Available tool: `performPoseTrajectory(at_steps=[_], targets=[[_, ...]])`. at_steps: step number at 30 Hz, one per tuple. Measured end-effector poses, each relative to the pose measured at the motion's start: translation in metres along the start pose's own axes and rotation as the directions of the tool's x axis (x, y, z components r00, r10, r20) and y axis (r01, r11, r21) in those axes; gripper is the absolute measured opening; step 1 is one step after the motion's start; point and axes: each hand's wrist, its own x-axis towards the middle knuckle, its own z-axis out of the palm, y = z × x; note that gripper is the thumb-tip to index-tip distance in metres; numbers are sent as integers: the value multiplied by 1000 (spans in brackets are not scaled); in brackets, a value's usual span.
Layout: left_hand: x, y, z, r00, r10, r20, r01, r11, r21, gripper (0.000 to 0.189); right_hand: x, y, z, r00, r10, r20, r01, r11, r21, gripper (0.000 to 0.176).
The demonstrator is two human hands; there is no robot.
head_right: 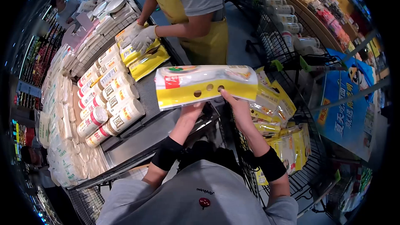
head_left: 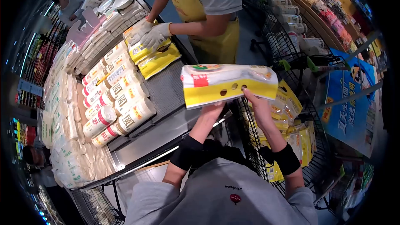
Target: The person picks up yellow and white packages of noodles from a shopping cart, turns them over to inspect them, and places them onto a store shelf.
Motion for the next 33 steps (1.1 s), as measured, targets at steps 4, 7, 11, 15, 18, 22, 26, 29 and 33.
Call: performPoseTrajectory(at_steps=[4,7,11,15,18,22,26,29,33], targets=[[4,16,31,958,101,-268,-116,992,-41,46,14,9,21,995,-45,90,51,997,-57,38],[8,18,54,923,169,-345,-154,986,70,47,20,13,30,992,73,103,-68,997,-47,40],[11,28,57,929,186,-319,-159,981,109,49,25,11,40,991,17,135,-14,1000,-27,39],[23,13,74,854,315,-413,-168,920,355,46,29,11,41,992,29,125,-24,999,-39,38],[19,26,62,958,139,-250,-92,977,190,48,32,13,42,991,-8,132,10,1000,-16,38],[27,28,54,894,215,-394,-106,954,280,51,32,16,35,995,0,99,1,1000,-6,36],[37,23,51,917,161,-364,-20,932,361,48,39,21,29,995,-91,45,90,996,27,34],[44,5,48,896,258,-362,15,796,604,49,49,37,22,983,-181,-29,182,982,45,26],[61,19,33,957,-119,-264,187,950,251,53,46,35,15,738,-675,-23,639,709,-299,18]])
